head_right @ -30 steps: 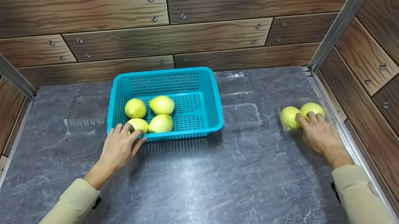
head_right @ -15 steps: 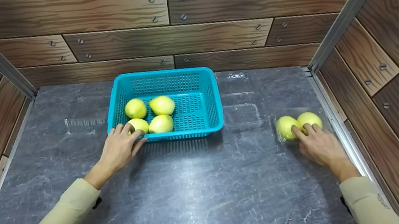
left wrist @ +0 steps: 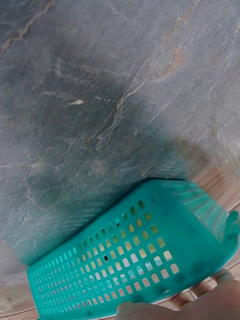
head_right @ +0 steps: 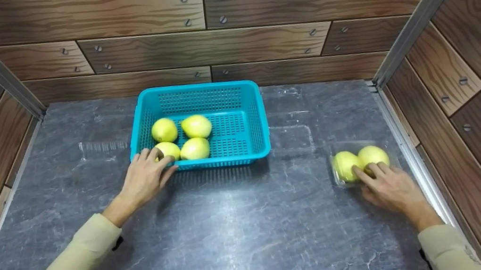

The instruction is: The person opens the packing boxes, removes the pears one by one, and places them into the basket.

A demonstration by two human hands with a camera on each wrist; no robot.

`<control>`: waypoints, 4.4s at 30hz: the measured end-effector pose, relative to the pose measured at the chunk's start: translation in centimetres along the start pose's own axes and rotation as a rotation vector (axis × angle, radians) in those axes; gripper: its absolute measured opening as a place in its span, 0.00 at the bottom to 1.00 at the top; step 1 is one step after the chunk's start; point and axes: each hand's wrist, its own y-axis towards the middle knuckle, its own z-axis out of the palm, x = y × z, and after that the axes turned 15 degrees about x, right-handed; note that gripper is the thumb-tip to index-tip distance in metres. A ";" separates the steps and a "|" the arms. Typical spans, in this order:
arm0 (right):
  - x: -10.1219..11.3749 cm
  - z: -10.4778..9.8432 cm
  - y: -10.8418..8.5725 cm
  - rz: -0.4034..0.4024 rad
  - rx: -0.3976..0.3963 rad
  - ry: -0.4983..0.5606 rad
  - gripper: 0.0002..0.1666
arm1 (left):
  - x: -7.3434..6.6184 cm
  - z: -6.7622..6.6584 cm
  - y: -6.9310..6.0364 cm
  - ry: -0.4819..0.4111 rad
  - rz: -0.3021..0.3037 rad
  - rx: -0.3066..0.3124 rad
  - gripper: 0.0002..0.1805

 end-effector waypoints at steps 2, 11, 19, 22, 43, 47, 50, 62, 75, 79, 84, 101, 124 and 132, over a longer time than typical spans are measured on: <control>0.2 0.1 -0.1 -0.013 -0.023 -0.002 0.30 | 0.0 0.0 0.0 0.000 -0.001 0.001 0.15; 1.9 0.1 -0.1 -0.059 -0.090 -0.029 0.28 | 0.1 0.1 -0.1 0.010 0.000 0.003 0.15; 3.8 0.2 1.1 -0.126 -0.175 -0.006 0.26 | 0.1 0.2 -0.1 0.015 0.020 -0.046 0.15; 4.3 0.1 1.5 -0.153 -0.191 0.000 0.25 | 0.1 0.1 0.0 0.014 0.019 -0.046 0.15; 8.9 -0.3 6.4 -0.303 -0.267 0.031 0.23 | 0.0 0.1 0.0 0.015 0.001 -0.014 0.15; 10.0 -0.4 7.5 -0.333 -0.288 0.043 0.21 | 0.0 0.2 0.0 0.008 0.002 -0.010 0.14; 10.7 -0.5 8.1 -0.341 -0.294 0.054 0.21 | 0.0 0.2 0.0 0.006 0.002 -0.009 0.14; 13.2 -0.8 10.2 -0.345 -0.271 0.052 0.21 | 0.0 0.1 0.0 0.020 0.003 -0.001 0.15; 16.2 -1.6 13.4 -0.375 -0.245 0.030 0.21 | 0.0 0.2 -0.1 0.012 0.004 0.004 0.14; 17.2 -1.9 14.2 -0.370 -0.236 0.021 0.20 | 0.0 0.2 -0.1 0.005 0.006 0.000 0.15; 18.3 -2.1 15.1 -0.367 -0.239 0.030 0.19 | 0.1 0.2 0.0 0.017 0.001 0.008 0.15; 22.0 -2.6 17.9 -0.327 -0.186 0.044 0.22 | 0.1 0.1 0.0 0.002 0.001 -0.010 0.15; 25.7 -2.4 21.9 -0.297 -0.163 0.043 0.25 | 0.1 0.1 0.1 0.013 -0.009 0.011 0.16; 26.5 -2.5 22.7 -0.299 -0.170 0.040 0.25 | 0.0 0.3 0.1 0.020 -0.013 0.001 0.15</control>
